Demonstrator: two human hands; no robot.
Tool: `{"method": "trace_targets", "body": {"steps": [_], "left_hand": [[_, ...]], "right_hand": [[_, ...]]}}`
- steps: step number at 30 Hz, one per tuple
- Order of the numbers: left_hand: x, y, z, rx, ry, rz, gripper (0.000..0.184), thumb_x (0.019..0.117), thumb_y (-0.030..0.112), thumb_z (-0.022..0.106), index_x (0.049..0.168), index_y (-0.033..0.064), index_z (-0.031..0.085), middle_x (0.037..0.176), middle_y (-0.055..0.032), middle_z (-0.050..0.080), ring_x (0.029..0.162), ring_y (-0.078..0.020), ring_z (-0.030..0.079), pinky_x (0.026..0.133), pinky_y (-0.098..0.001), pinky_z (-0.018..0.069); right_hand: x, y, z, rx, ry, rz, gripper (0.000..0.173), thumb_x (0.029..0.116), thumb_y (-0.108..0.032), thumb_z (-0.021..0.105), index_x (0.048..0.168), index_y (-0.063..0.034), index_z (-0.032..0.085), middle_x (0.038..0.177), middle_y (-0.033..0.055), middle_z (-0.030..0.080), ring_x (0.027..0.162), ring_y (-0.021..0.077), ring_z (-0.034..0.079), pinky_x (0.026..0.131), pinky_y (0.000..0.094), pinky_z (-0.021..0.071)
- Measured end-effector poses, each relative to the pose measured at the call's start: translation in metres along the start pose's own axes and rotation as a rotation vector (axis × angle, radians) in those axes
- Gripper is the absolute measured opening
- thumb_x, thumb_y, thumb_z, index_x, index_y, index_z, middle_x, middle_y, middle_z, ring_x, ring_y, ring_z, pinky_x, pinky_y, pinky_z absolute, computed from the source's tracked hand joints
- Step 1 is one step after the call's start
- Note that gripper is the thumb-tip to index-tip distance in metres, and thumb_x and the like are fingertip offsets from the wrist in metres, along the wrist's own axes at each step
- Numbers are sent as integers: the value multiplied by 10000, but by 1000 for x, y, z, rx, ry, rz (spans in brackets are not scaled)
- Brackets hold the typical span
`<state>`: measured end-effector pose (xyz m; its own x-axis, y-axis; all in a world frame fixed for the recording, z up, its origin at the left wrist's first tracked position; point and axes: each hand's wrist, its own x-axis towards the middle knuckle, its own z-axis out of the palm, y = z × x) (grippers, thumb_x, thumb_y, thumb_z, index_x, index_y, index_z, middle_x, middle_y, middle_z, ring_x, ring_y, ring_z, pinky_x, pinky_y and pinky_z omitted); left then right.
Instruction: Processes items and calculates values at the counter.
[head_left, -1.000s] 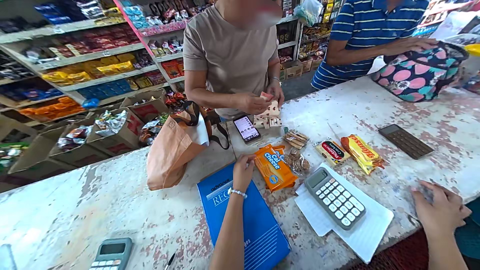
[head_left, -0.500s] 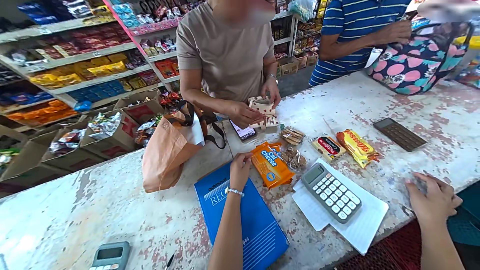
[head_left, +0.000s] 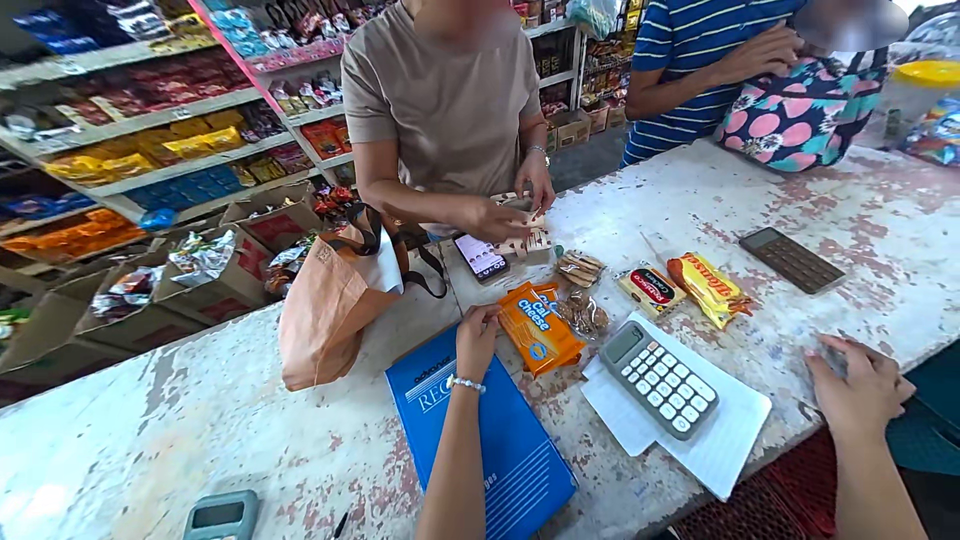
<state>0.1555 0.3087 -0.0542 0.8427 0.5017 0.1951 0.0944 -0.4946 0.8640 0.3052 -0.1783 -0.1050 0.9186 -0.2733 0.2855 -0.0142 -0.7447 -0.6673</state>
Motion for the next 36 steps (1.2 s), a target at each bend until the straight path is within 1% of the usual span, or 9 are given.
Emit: {"method": "trace_targets", "body": {"steps": [3, 17, 23, 31, 36], "left_hand": [[0, 0, -1, 6, -11, -6, 272, 1001, -13, 496, 1188, -85, 680, 1166, -247, 677, 1045, -256, 671, 944, -352, 526], [1, -2, 0, 2, -1, 6, 265, 993, -22, 505, 1175, -83, 686, 1139, -239, 674, 1013, -234, 659, 919, -327, 520], [1, -2, 0, -5, -8, 5, 274, 995, -18, 492, 1181, -81, 683, 1149, -237, 672, 1025, -242, 661, 924, -339, 524], [2, -3, 0, -6, 3, 5, 258, 992, -29, 509, 1168, -79, 690, 1130, -231, 675, 1014, -236, 661, 920, -333, 525], [2, -2, 1, -7, 8, 12, 254, 994, -27, 510, 1163, -69, 695, 1124, -225, 676, 1010, -235, 660, 919, -334, 524]], "right_hand": [[0, 1, 0, -2, 8, -14, 431, 948, -290, 626, 1310, -61, 667, 1485, 305, 465, 1374, 599, 337, 1000, 798, 249], [-1, -3, 1, 18, 14, 6, 431, 954, -285, 621, 1313, -51, 662, 1498, 303, 450, 1380, 602, 317, 994, 795, 244], [-2, -3, 0, 6, 8, -14, 441, 951, -301, 617, 1309, -48, 663, 1490, 306, 462, 1385, 605, 321, 993, 805, 243], [-1, -8, -1, 11, -1, 13, 416, 953, -260, 635, 1312, -53, 663, 1497, 312, 447, 1380, 615, 310, 980, 813, 240], [0, -8, -1, 7, 17, 14, 387, 957, -237, 637, 1297, -57, 673, 1473, 315, 470, 1353, 624, 337, 950, 819, 257]]}}
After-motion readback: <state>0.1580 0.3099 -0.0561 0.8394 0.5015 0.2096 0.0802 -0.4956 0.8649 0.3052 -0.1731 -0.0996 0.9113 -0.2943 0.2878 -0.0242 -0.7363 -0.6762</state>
